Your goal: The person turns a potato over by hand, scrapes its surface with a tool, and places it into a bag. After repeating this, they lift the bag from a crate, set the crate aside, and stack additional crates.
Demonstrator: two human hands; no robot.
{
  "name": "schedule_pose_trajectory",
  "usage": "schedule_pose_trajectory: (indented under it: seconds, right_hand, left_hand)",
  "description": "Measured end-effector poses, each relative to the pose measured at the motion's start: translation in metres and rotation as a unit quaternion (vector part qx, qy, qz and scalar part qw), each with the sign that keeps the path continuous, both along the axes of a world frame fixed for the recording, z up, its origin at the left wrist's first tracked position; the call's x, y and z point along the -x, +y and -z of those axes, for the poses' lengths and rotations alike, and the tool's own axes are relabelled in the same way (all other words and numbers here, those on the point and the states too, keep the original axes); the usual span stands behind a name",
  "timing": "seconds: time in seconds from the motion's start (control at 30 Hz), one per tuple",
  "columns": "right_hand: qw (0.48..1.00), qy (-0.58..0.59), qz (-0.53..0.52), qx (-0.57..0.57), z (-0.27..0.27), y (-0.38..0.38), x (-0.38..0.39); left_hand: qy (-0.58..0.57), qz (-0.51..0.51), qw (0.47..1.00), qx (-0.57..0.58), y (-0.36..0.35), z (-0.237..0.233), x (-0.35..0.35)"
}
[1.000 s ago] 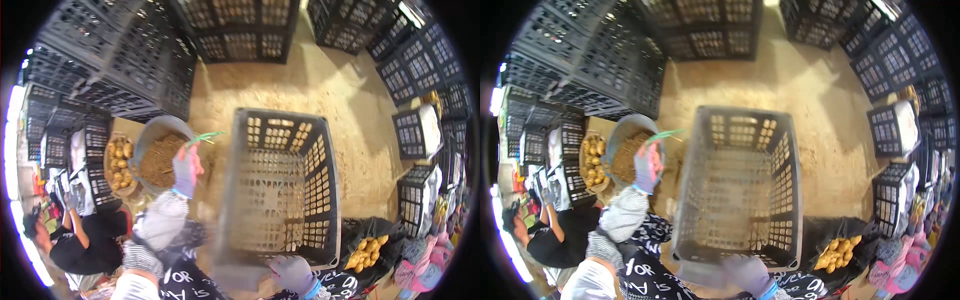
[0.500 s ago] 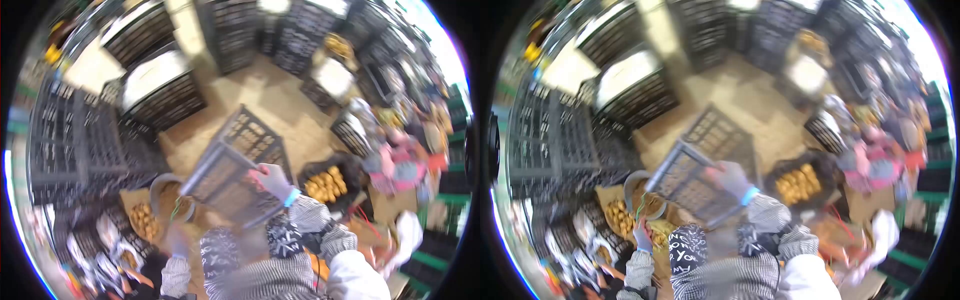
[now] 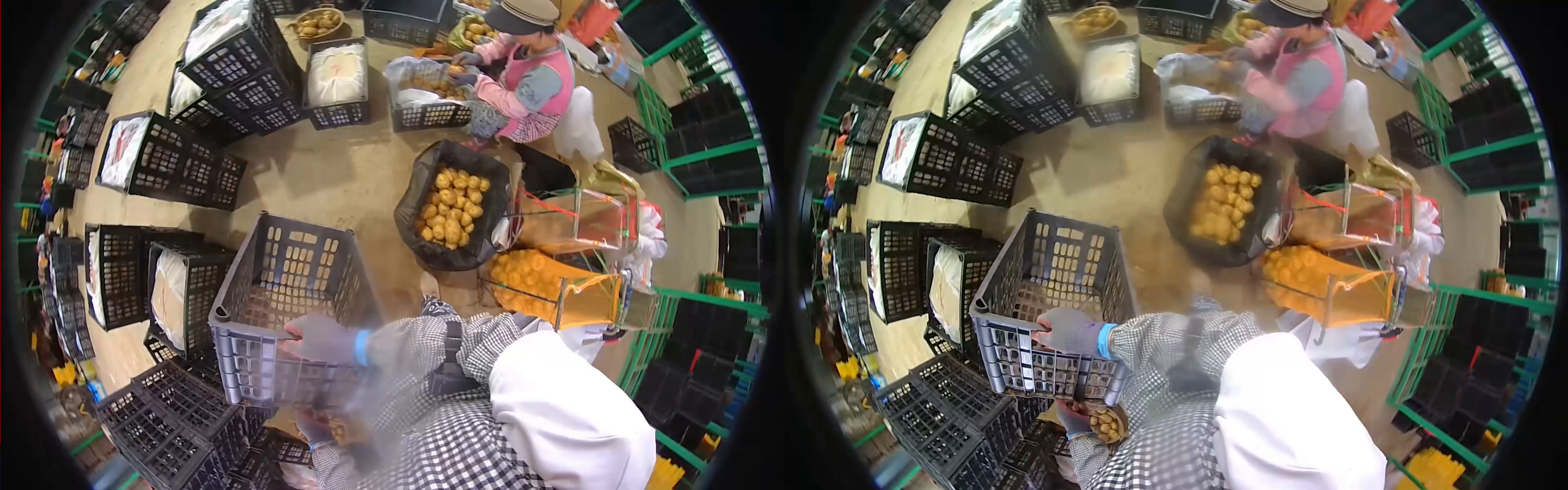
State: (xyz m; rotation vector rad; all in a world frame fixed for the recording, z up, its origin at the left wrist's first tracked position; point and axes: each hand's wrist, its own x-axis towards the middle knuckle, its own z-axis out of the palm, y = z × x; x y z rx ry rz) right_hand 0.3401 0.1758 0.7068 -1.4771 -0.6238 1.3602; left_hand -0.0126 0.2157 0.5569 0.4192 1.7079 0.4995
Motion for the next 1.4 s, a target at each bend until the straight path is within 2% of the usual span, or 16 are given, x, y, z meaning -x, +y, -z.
schedule_pose_trajectory:
  seconds: [0.1, 0.23, 0.37, 0.47, 0.6, 0.63, 0.67, 0.7, 0.8, 0.87, 0.97, 1.0, 1.07, 1.13, 1.27, 1.4]
  right_hand:
    - [1.000, -0.022, 0.014, -0.010, 0.004, 0.024, -0.002]
    - [0.998, -0.033, 0.044, -0.003, 0.003, 0.063, 0.027]
    - [0.995, 0.017, 0.100, 0.004, -0.009, 0.105, 0.039]
    - [0.987, 0.088, 0.130, 0.020, -0.023, 0.125, 0.030]
    - [0.982, 0.054, 0.179, -0.006, -0.031, 0.156, 0.012]
    - [0.983, 0.083, 0.139, 0.089, -0.049, 0.166, -0.003]
    - [0.970, 0.160, 0.183, -0.016, -0.026, 0.179, -0.007]
    - [0.991, 0.031, 0.130, 0.000, -0.015, 0.179, -0.021]
    - [0.988, 0.083, 0.125, -0.037, -0.053, 0.215, -0.049]
    - [0.992, 0.079, 0.049, -0.085, -0.087, 0.246, -0.068]
    - [0.989, 0.084, -0.031, -0.120, -0.154, 0.306, -0.079]
    - [0.987, 0.065, -0.061, -0.130, -0.179, 0.329, -0.075]
    - [0.982, 0.067, -0.109, -0.140, -0.216, 0.385, -0.060]
    - [0.980, 0.085, -0.132, -0.121, -0.239, 0.445, -0.047]
    - [0.952, -0.065, -0.211, -0.211, -0.304, 0.539, -0.007]
    - [0.924, -0.068, -0.288, -0.241, -0.351, 0.638, 0.039]
  left_hand:
    - [0.005, 0.024, 1.000, 0.006, 0.027, -0.040, -0.036]
    - [-0.082, 0.096, 0.992, -0.020, 0.103, 0.003, 0.024]
    - [-0.112, 0.141, 0.984, -0.004, 0.176, -0.021, 0.006]
    - [-0.115, 0.105, 0.988, -0.001, 0.212, -0.025, -0.002]
    - [-0.202, 0.270, 0.938, -0.077, 0.233, -0.041, -0.024]
    - [-0.187, 0.257, 0.942, -0.106, 0.233, -0.062, -0.043]
    - [-0.149, 0.212, 0.958, -0.125, 0.235, -0.087, -0.071]
    - [-0.120, 0.155, 0.972, -0.132, 0.239, -0.111, -0.089]
    - [-0.164, 0.027, 0.974, -0.155, 0.257, -0.139, -0.088]
    - [-0.067, 0.129, 0.959, -0.242, 0.267, -0.219, -0.115]
    - [-0.146, 0.136, 0.920, -0.338, 0.281, -0.262, -0.092]
    - [-0.212, 0.053, 0.891, -0.397, 0.285, -0.243, -0.076]
    - [-0.086, -0.010, 0.917, -0.389, 0.290, -0.310, -0.064]
    - [-0.083, -0.081, 0.899, -0.422, 0.286, -0.311, -0.023]
    - [-0.004, -0.183, 0.874, -0.451, 0.268, -0.306, 0.050]
    - [0.041, -0.301, 0.836, -0.456, 0.264, -0.289, 0.131]
